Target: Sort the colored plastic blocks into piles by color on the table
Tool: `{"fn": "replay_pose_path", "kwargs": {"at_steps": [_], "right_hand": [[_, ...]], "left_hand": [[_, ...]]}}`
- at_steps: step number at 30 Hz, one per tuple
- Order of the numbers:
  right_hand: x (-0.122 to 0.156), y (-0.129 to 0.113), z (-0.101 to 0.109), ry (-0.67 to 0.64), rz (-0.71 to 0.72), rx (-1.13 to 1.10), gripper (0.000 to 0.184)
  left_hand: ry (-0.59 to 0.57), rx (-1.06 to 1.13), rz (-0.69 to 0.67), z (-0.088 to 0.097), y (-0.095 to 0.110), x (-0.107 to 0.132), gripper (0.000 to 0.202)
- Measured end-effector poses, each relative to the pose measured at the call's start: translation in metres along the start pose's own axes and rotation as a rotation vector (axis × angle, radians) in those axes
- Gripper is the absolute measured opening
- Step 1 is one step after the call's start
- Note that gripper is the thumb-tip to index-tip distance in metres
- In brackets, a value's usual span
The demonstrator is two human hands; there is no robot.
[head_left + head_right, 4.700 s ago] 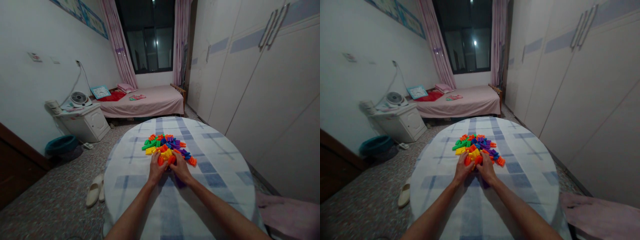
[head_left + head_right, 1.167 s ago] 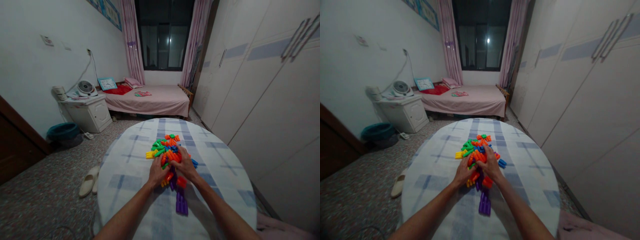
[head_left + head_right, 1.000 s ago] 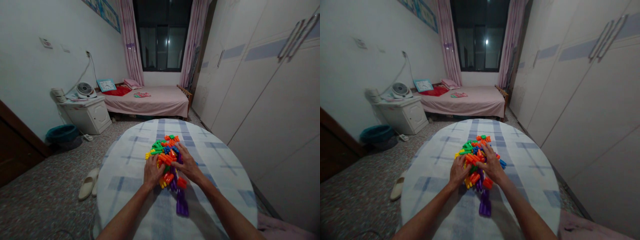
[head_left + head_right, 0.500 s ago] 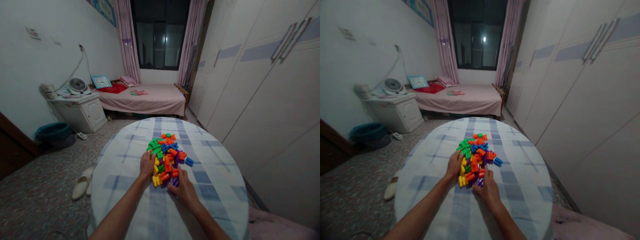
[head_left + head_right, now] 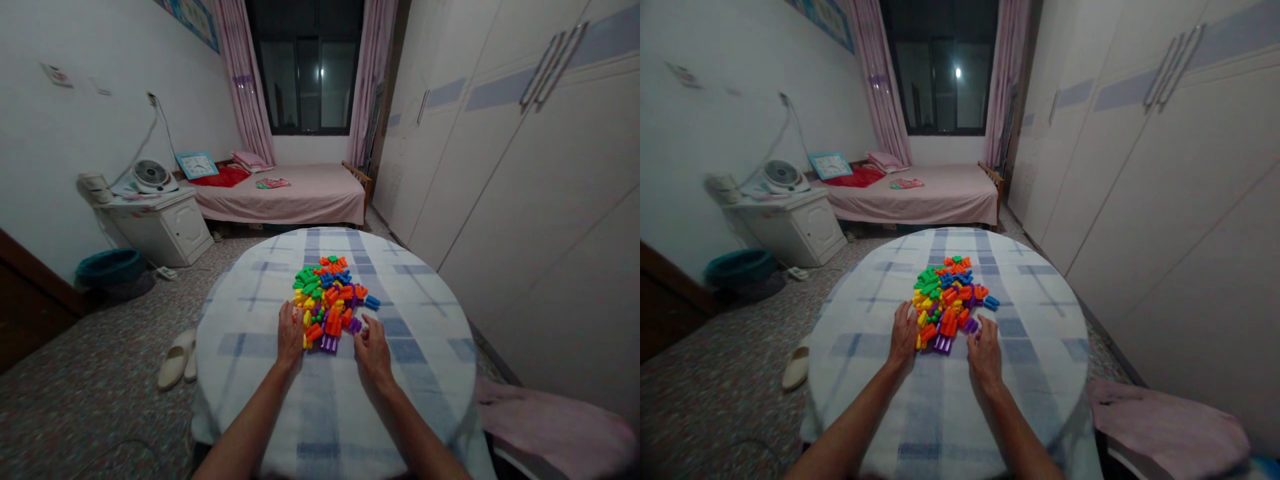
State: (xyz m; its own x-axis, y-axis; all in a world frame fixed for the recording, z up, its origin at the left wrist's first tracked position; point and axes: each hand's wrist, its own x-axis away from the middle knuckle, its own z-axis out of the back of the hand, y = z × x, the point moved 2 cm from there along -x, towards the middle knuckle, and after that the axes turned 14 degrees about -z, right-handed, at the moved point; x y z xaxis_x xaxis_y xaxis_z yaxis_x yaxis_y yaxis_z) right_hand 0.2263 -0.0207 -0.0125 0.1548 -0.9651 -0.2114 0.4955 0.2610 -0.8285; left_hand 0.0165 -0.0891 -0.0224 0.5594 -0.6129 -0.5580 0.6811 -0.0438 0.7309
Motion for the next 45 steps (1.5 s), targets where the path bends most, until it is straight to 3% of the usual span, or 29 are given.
{"fn": "replay_pose_path", "kwargs": {"at_steps": [4,7,12,16,19,22,26,31,36,42,45], "right_hand": [[0.012,-0.003,0.005,-0.056,0.106,0.083,0.031],[0.013,-0.008,0.007,-0.041,0.110,0.115,0.025],[0.016,-0.015,0.009,-0.101,0.180,0.155,0.017],[0.027,-0.027,0.009,-0.269,0.383,0.246,0.020],[0.036,-0.036,0.009,-0.360,0.539,0.295,0.014],[0.039,-0.039,0.009,-0.346,0.577,0.326,0.029],[0.036,-0.034,0.007,-0.298,0.504,0.373,0.045],[0.033,-0.032,0.005,-0.293,0.443,0.420,0.050],[0.032,-0.028,0.001,-0.266,0.397,0.413,0.059],[0.030,-0.024,-0.003,-0.243,0.465,0.351,0.055],[0.029,-0.024,-0.002,-0.238,0.478,0.336,0.039]], "left_hand": [[0.046,-0.013,-0.057,0.003,0.003,-0.002,0.038],[0.050,-0.087,-0.106,0.009,0.011,-0.002,0.032],[0.120,-0.222,-0.033,0.022,0.026,0.004,0.030],[0.007,-0.275,0.076,0.023,0.030,0.007,0.032],[-0.072,-0.245,0.053,0.022,0.032,0.007,0.030],[-0.078,-0.161,0.006,0.021,0.030,0.007,0.031],[-0.041,-0.053,-0.040,0.016,0.025,0.006,0.035],[-0.042,-0.092,-0.166,0.013,0.029,0.005,0.033],[-0.061,-0.235,-0.381,0.017,0.041,0.009,0.030],[-0.313,-0.323,-0.768,0.008,0.048,0.014,0.031],[-0.327,-0.378,-0.763,0.006,0.047,0.014,0.036]]}}
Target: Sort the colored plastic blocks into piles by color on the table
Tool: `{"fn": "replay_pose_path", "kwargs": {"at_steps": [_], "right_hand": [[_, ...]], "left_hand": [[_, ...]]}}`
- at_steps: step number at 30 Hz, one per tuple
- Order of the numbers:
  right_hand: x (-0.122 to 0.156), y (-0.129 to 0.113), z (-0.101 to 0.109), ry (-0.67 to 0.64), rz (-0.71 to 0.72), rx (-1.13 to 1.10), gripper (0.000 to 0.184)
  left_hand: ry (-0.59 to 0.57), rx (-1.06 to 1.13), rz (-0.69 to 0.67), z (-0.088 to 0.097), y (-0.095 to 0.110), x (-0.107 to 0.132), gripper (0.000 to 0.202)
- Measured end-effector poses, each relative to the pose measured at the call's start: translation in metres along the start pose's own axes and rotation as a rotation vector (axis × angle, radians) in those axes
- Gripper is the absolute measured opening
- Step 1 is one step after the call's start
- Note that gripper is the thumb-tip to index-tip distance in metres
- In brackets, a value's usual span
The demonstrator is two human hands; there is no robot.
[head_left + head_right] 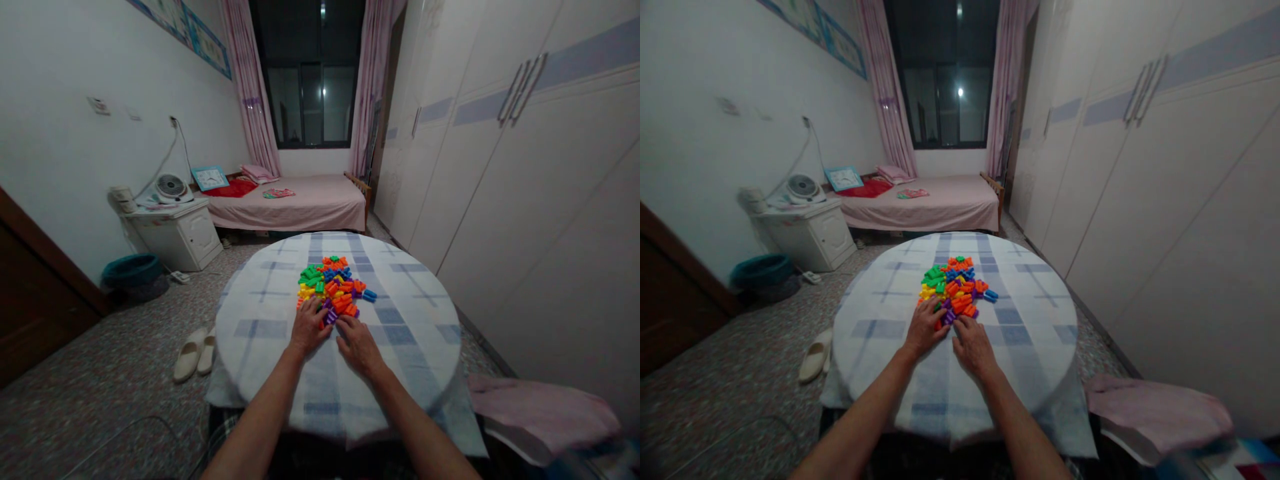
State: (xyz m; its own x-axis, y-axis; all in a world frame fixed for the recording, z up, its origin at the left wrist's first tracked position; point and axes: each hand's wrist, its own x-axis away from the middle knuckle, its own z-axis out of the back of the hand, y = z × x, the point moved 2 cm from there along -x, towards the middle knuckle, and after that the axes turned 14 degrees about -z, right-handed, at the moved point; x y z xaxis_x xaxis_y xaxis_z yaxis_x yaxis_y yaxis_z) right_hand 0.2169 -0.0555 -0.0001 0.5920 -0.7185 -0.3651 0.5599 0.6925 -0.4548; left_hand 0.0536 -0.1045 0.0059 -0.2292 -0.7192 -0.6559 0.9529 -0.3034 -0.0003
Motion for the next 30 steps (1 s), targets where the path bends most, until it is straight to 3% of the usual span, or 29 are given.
{"fn": "replay_pose_path", "kwargs": {"at_steps": [3,7,11,15,24,27,30], "right_hand": [[0.000,0.001,0.000,0.014,-0.008,-0.011,0.027],[0.000,0.002,-0.001,0.027,-0.008,-0.015,0.026],[-0.001,0.004,-0.003,0.037,-0.004,-0.029,0.026],[-0.001,0.005,-0.004,0.044,-0.007,-0.039,0.025],[-0.001,0.003,0.000,0.047,-0.019,-0.072,0.032],[-0.002,0.008,0.002,0.150,-0.072,-0.074,0.038],[-0.002,0.015,0.006,0.312,-0.235,-0.005,0.041]], "left_hand": [[0.013,-0.034,0.056,-0.001,-0.001,0.001,0.025],[0.049,-0.014,0.037,0.000,-0.001,0.001,0.013],[0.042,0.002,0.039,0.004,0.001,0.000,0.016],[-0.020,0.007,0.036,0.006,0.002,-0.002,0.033],[-0.005,-0.135,0.060,0.000,0.000,-0.001,0.017],[0.041,-0.156,0.062,-0.005,-0.004,0.000,0.017],[0.125,-0.123,0.085,-0.008,-0.008,0.002,0.017]]}}
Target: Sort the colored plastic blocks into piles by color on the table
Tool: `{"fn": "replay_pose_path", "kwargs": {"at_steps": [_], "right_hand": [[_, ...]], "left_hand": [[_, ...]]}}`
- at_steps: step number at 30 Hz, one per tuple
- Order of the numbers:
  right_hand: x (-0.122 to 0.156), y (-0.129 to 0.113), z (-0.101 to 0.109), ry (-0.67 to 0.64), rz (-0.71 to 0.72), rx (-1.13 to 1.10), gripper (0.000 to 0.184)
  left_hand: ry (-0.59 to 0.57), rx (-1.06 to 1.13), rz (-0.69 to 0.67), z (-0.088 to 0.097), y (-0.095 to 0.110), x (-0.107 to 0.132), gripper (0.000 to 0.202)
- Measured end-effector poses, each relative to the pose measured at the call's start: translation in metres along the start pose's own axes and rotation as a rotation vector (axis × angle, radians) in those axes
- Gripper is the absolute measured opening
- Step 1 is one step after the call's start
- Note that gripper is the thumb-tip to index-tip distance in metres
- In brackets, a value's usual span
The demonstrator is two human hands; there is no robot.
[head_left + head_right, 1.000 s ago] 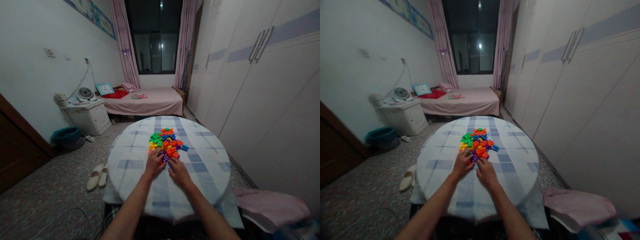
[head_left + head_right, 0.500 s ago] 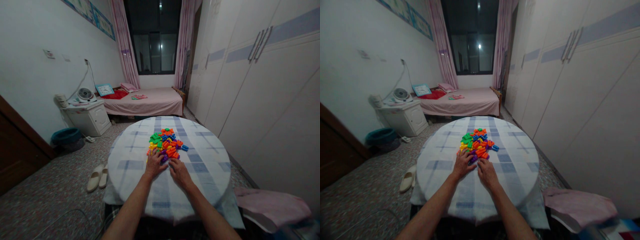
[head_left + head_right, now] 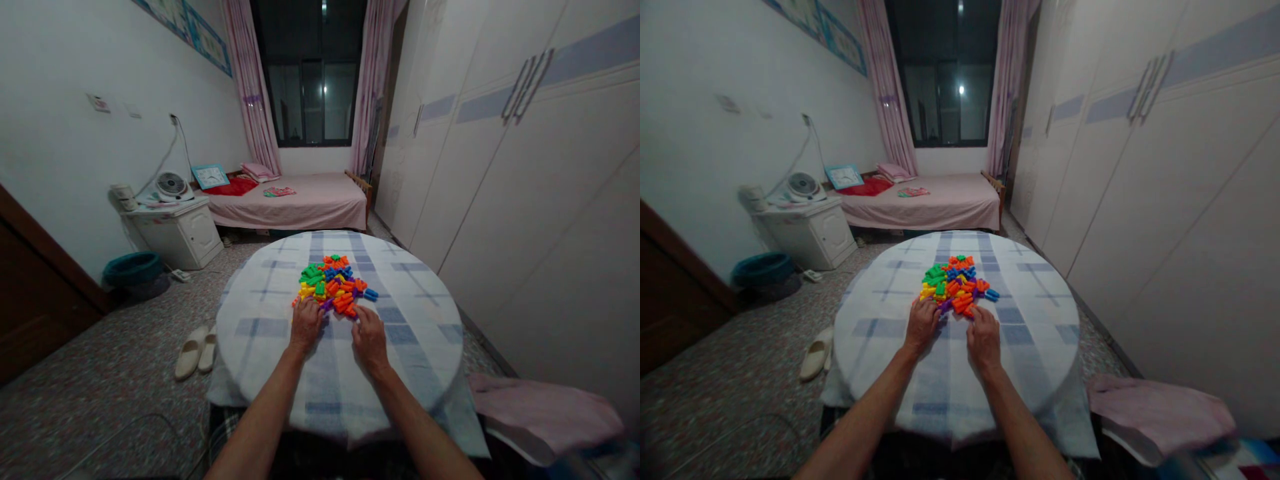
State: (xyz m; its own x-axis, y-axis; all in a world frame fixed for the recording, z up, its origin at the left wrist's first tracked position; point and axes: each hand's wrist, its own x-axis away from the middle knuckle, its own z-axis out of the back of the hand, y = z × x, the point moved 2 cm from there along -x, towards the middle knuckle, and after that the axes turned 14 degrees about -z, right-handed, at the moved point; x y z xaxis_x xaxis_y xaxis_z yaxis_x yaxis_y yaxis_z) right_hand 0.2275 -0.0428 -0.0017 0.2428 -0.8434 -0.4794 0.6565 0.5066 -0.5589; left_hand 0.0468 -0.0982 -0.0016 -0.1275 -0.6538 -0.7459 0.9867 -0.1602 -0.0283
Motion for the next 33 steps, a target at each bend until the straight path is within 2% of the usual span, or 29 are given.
{"fn": "replay_pose_path", "kwargs": {"at_steps": [1,3,7,11,14,17,20,24,26,30,33], "right_hand": [[0.000,0.002,0.000,0.020,-0.046,0.028,0.042],[0.000,0.002,-0.001,-0.031,-0.060,0.052,0.044],[0.003,-0.003,-0.005,-0.206,0.114,0.003,0.050],[0.003,-0.004,0.000,-0.134,0.081,-0.025,0.042],[0.004,-0.007,0.003,-0.181,0.099,-0.029,0.027],[0.007,-0.010,0.003,-0.259,0.194,-0.016,0.032],[0.007,-0.011,0.003,-0.241,0.196,-0.023,0.040],[0.005,-0.010,0.007,-0.186,0.101,-0.054,0.024],[0.006,-0.012,0.008,-0.220,0.135,-0.052,0.021],[0.011,-0.018,0.007,-0.326,0.288,-0.003,0.035],[0.011,-0.017,0.006,-0.312,0.266,-0.002,0.042]], "left_hand": [[0.030,0.020,0.015,-0.001,-0.002,0.001,0.017],[0.088,0.054,0.057,-0.002,-0.005,0.003,0.019],[0.155,0.080,0.183,-0.001,-0.012,0.005,0.022],[0.134,0.087,0.210,-0.001,-0.013,0.004,0.024],[0.120,0.089,0.209,0.000,-0.012,0.003,0.024],[0.100,0.098,0.221,0.001,-0.011,0.004,0.026],[0.091,0.102,0.220,0.003,-0.010,0.004,0.027],[0.082,0.109,0.222,0.007,-0.009,0.003,0.028],[0.073,0.111,0.220,0.007,-0.009,0.002,0.028],[0.072,0.109,0.208,0.006,-0.009,0.002,0.028],[0.064,0.096,0.202,0.006,-0.008,0.002,0.028]]}}
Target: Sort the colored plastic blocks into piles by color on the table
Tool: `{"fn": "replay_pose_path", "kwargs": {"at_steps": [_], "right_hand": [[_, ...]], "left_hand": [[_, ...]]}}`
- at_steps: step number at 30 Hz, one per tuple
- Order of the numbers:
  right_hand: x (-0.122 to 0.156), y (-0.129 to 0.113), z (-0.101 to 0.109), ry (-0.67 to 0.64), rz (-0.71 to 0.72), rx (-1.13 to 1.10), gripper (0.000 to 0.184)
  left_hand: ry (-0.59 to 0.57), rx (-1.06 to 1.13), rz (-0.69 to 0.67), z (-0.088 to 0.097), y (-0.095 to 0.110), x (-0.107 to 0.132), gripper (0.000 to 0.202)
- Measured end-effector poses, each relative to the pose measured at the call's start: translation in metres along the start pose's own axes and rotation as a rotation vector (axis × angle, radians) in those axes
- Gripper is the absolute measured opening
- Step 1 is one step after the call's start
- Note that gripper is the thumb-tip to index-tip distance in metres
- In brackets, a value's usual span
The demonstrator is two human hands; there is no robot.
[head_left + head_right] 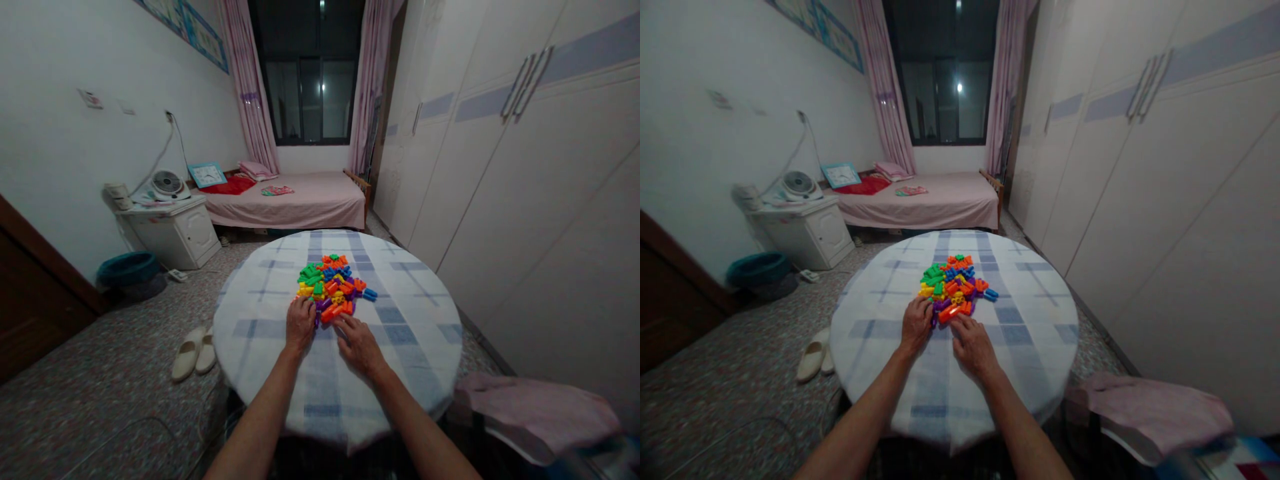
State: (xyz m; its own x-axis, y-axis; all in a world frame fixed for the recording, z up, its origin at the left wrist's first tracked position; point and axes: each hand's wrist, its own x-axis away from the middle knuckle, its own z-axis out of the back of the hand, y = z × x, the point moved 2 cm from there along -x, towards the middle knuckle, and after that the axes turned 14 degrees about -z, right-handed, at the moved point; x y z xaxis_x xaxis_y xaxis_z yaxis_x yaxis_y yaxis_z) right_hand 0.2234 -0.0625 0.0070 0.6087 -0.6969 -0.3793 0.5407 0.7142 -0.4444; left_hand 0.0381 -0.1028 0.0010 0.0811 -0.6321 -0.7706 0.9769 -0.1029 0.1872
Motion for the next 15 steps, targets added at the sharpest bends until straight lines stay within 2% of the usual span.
{"fn": "replay_pose_path", "kwargs": {"at_steps": [8,15], "right_hand": [[0.001,-0.001,-0.004,0.024,-0.028,-0.065,0.031],[0.001,-0.016,-0.017,0.030,-0.056,-0.066,0.029]], "left_hand": [[-0.094,-0.033,-0.049,0.008,0.003,0.001,0.023],[-0.162,-0.118,-0.208,0.007,-0.017,0.013,0.028]]}}
